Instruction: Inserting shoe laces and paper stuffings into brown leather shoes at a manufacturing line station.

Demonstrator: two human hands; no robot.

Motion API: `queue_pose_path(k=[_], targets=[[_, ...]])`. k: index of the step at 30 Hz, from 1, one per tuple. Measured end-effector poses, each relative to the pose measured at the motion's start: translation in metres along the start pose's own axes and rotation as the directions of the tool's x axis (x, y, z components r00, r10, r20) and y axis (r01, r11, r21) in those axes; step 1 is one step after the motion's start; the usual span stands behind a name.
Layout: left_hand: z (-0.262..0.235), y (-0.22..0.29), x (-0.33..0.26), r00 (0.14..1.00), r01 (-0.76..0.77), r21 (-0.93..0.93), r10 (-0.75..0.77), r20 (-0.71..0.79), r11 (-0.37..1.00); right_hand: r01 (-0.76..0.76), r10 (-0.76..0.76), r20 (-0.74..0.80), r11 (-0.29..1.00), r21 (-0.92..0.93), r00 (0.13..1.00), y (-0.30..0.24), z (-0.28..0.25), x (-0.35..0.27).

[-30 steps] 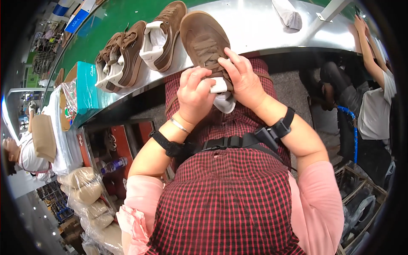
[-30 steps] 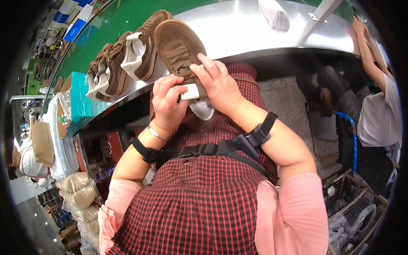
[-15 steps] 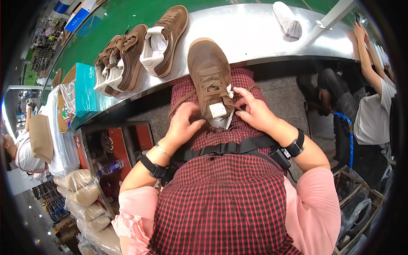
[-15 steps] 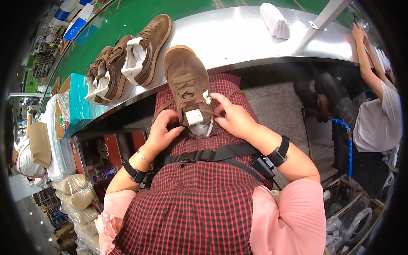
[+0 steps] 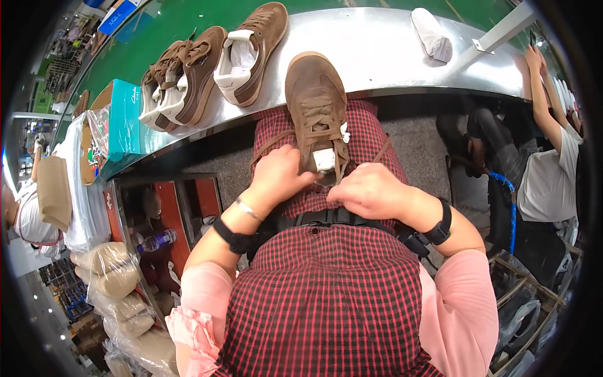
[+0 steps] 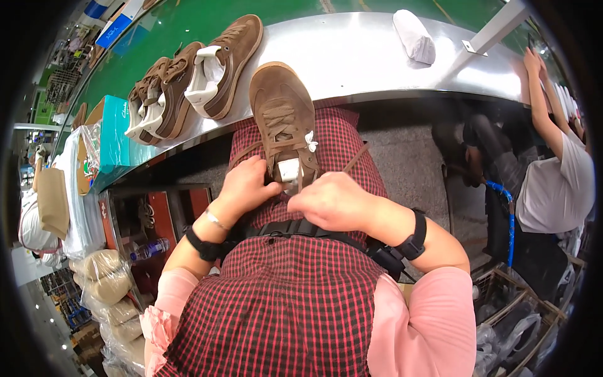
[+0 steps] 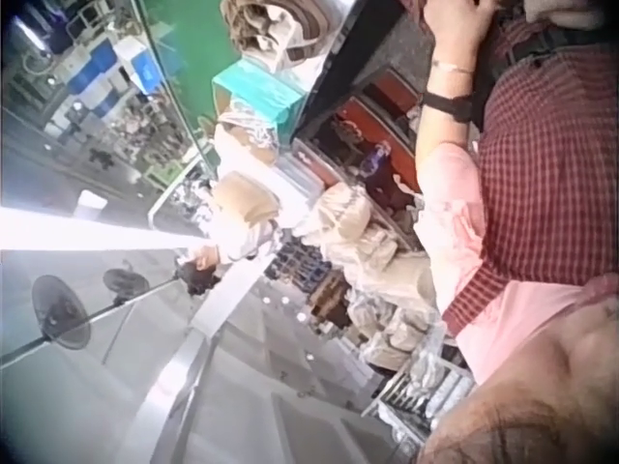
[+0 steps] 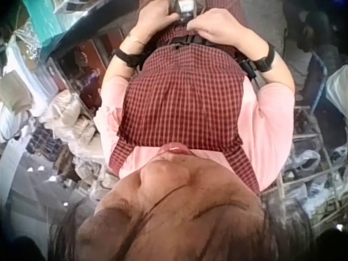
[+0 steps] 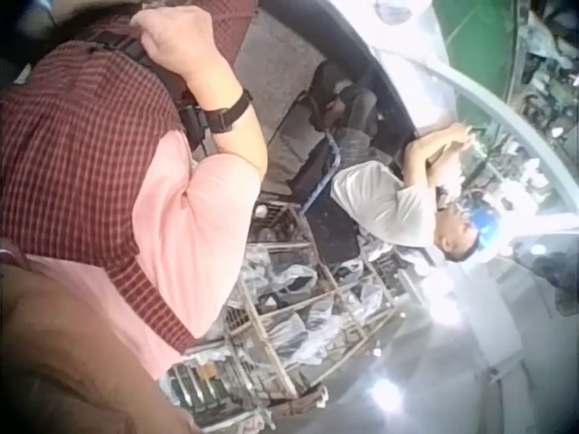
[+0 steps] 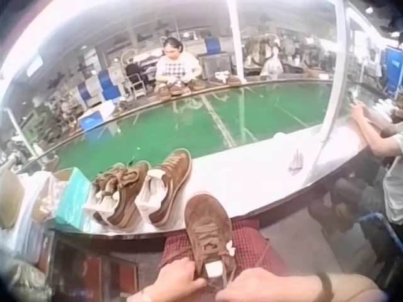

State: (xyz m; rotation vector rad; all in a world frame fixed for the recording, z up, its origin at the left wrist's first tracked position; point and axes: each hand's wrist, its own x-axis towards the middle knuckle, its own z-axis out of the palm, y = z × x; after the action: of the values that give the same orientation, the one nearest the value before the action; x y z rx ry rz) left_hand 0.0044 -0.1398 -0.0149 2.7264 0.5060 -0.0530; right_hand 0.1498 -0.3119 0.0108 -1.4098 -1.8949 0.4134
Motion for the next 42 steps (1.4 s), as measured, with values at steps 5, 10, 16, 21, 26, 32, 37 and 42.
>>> queue_pose_path(k=[5, 10, 16, 21, 26, 32, 37, 42], targets=[[0.022, -0.014, 0.001, 0.997, -0.066, 0.075, 0.069, -0.041, 0.995, -0.154, 0.126, 0.240, 0.983, 0.102, 0.962, -0.010, -0.010, -0.015], [0.024, -0.016, -0.003, 0.996, -0.043, 0.025, 0.045, -0.076, 0.999, -0.237, 0.157, 0.407, 0.959, 0.153, 0.900, -0.004, -0.010, -0.001], [-0.003, -0.018, -0.016, 0.995, -0.071, -0.130, 0.079, 0.064, 0.989, -0.266, 0.298, -0.094, 0.930, 0.253, 0.950, 0.018, -0.027, 0.043], [-0.041, -0.002, -0.026, 0.966, -0.172, -0.693, 0.257, 0.020, 0.701, -0.395, 0.473, -0.151, 0.842, 0.368, 0.868, 0.073, 0.005, 0.043], [-0.057, 0.015, -0.021, 0.900, -0.028, -0.777, 0.354, 0.254, 0.629, -0.545, 0.588, -0.036, 0.770, 0.332, 0.808, 0.072, 0.006, 0.049], [-0.082, 0.009, -0.048, 0.816, -0.420, -0.691, 0.578, -0.004, 0.589, -0.423, 0.505, -0.112, 0.808, 0.410, 0.856, 0.060, -0.005, 0.009], [-0.124, -0.011, -0.081, 0.922, -0.226, -0.962, 0.351, -0.161, 0.154, -0.430, 0.531, -0.167, 0.803, 0.412, 0.831, 0.033, -0.022, -0.010], [-0.099, -0.026, -0.054, 0.997, 0.032, -0.426, 0.000, 0.076, 0.904, -0.253, 0.258, 0.024, 0.960, -0.121, 0.966, 0.011, -0.008, 0.008]])
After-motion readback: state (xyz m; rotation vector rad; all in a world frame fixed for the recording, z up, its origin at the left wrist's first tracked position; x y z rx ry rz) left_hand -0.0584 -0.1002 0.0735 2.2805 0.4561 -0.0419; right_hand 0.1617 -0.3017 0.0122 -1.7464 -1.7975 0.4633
